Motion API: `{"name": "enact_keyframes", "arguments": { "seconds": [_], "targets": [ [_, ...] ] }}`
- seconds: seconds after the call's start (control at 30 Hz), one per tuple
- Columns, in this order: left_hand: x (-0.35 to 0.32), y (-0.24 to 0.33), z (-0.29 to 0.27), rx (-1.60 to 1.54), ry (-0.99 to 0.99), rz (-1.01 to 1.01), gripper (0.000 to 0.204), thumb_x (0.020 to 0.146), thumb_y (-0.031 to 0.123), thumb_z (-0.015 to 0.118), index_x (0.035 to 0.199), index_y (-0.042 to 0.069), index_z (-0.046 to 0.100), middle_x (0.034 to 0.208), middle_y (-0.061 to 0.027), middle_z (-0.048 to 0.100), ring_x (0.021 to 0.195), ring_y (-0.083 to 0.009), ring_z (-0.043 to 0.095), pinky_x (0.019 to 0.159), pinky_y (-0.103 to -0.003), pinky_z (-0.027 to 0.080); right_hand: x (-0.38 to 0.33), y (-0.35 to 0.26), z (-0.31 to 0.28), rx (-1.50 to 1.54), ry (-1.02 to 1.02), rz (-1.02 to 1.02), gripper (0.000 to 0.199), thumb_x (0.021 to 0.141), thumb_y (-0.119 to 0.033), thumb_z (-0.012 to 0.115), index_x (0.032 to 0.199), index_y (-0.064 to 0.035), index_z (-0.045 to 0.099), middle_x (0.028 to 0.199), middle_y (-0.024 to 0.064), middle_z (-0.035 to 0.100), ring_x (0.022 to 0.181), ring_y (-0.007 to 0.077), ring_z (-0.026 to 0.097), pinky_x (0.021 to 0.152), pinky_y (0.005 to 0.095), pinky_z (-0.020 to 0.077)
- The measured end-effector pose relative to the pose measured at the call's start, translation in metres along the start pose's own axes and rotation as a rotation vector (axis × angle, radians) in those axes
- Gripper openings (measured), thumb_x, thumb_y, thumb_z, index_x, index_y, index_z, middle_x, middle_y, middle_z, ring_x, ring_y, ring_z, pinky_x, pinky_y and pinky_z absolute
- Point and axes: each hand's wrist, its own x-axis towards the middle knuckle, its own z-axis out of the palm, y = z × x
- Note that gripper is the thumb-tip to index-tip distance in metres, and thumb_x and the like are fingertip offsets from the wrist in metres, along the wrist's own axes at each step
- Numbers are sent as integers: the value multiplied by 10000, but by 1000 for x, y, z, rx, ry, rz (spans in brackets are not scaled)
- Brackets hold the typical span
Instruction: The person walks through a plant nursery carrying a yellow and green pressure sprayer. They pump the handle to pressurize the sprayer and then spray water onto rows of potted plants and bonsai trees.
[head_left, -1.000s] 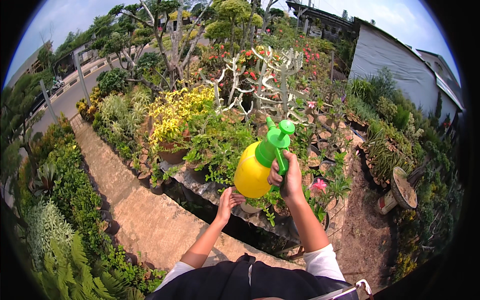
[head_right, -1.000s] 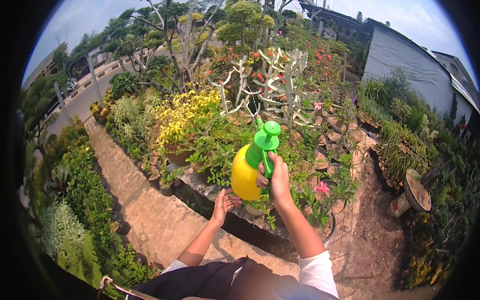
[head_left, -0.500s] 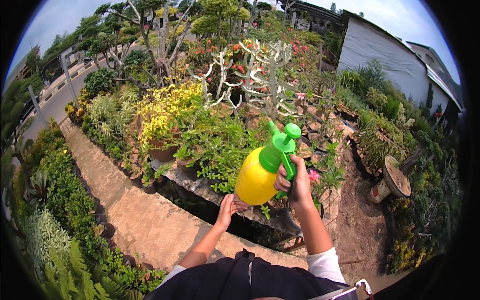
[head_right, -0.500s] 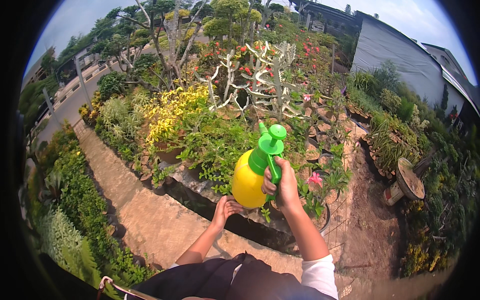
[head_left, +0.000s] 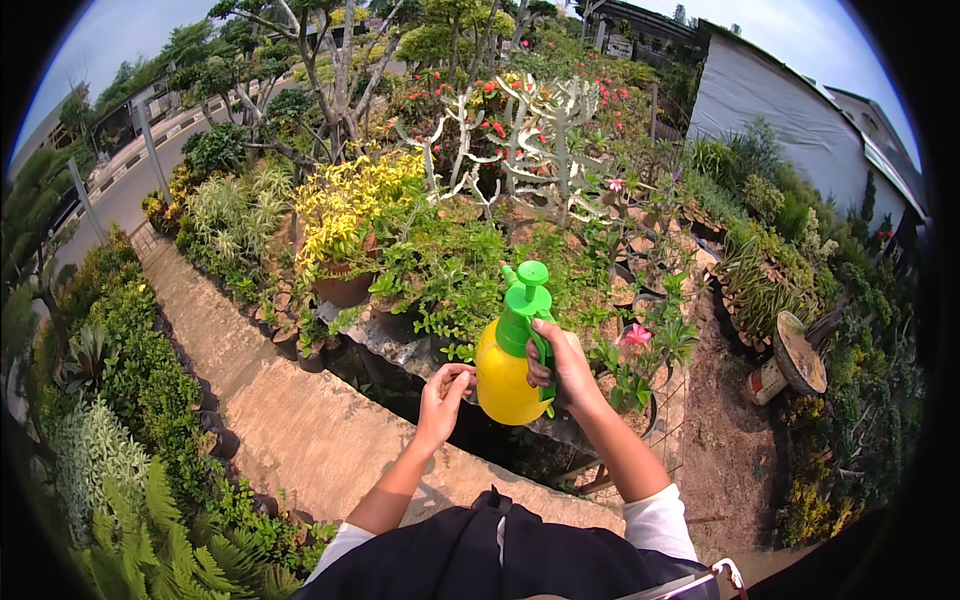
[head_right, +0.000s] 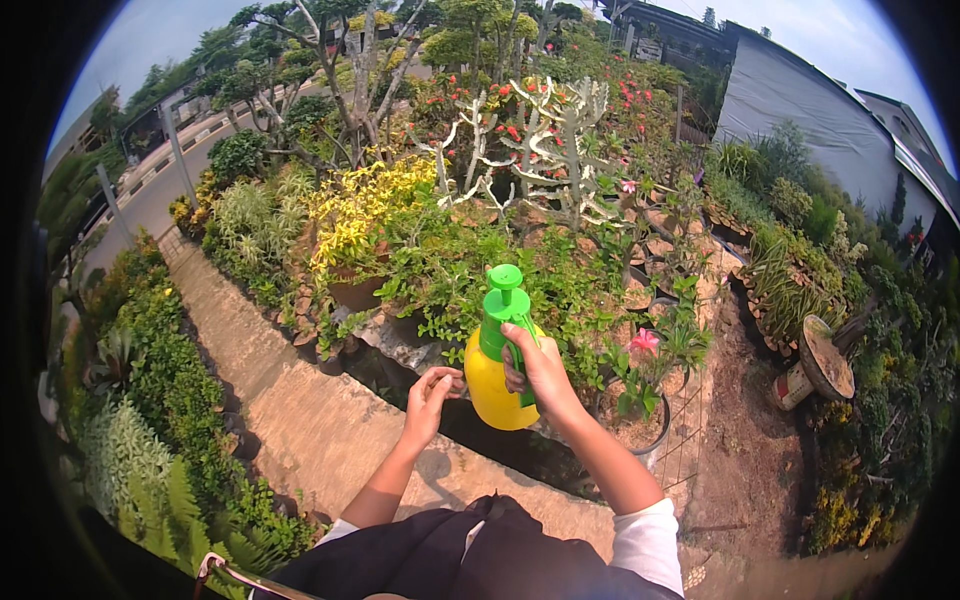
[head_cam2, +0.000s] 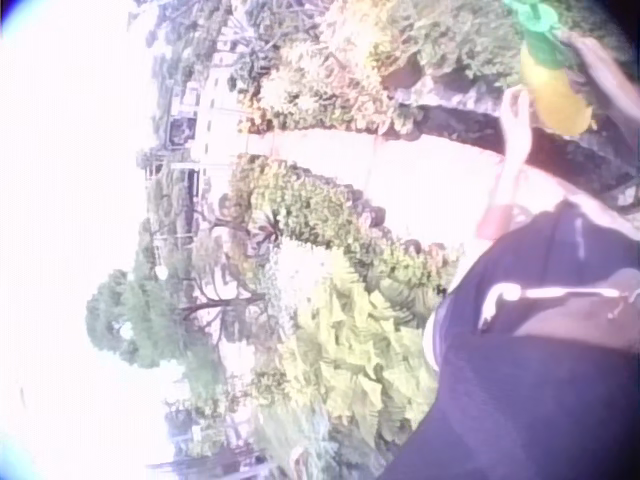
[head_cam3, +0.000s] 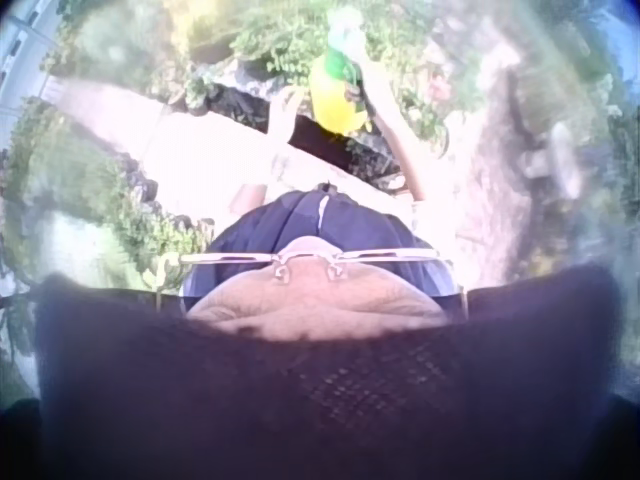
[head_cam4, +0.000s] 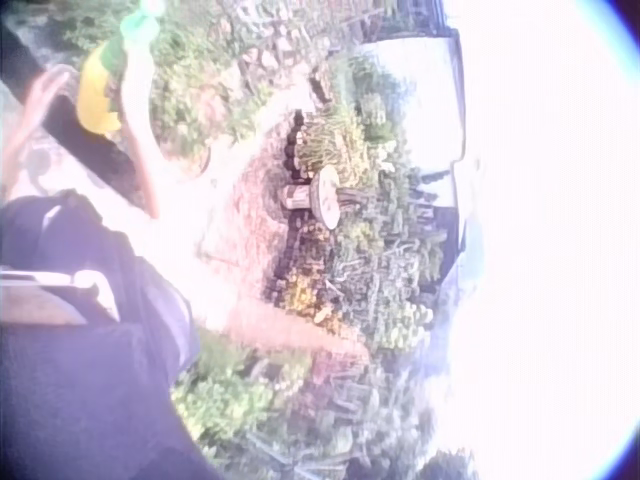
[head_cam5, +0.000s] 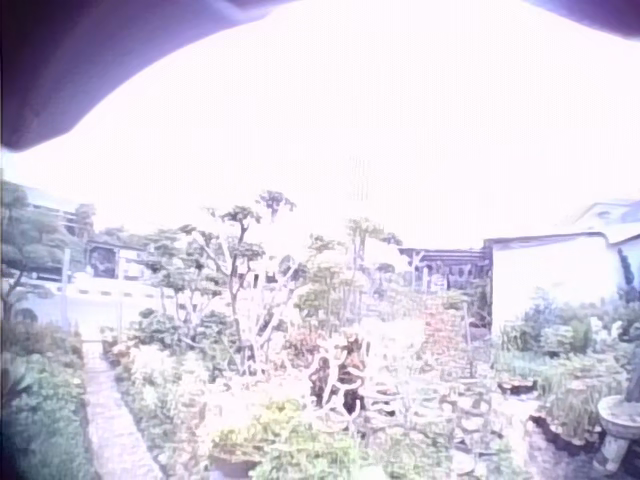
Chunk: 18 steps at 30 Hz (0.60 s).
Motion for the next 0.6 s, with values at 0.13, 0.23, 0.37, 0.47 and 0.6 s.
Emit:
{"name": "enact_keyframes", "arguments": {
  "seconds": [0.13, 0.23, 0.37, 0.47, 0.6],
  "targets": [
    [-14, 42, -15, -115, -217, -54, 432, 881, 350, 315, 1028, -20, 482, 922, -94, 562, 846, -158, 540, 745, -269, 417, 8, 32, 32, -150, -113, 2, 210, 777, -201, 517, 648, -46, 455, 471, -21, 375, 383, 64, 339, 380, 208, 284],
    [-24, 50, -29, -292, -145, -187, 493, 868, 421, 310, 1001, -14, 500, 875, -82, 571, 786, -155, 557, 730, -266, 420, 9, 58, 57, -234, -247, -3, 136, 751, -134, 527, 806, -14, 561, 633, 3, 559, 464, 47, 468, 394, 184, 347],
    [-50, 37, -61, -287, 17, -317, 506, 842, 469, 346, 1008, 16, 498, 809, -51, 558, 707, -128, 542, 673, -252, 428, 4, 96, 81, -389, -428, -57, 181, 728, -97, 531, 868, 15, 557, 724, 43, 600, 593, 87, 554, 507, 227, 438],
    [-72, 42, -70, -167, 147, -365, 467, 843, 456, 359, 1026, 49, 493, 804, -31, 554, 694, -106, 530, 652, -243, 422, -4, 118, 94, -640, -474, -109, 228, 685, -119, 573, 853, 31, 542, 699, 115, 592, 616, 166, 584, 588, 287, 457],
    [-87, 35, -79, -240, 263, -322, 435, 842, 436, 387, 1045, 63, 480, 862, -17, 532, 732, -86, 509, 650, -234, 407, -13, 134, 107, -962, -558, -202, 318, 657, -199, 614, 835, 49, 524, 688, 183, 577, 648, 280, 590, 606, 339, 455]
  ]
}}
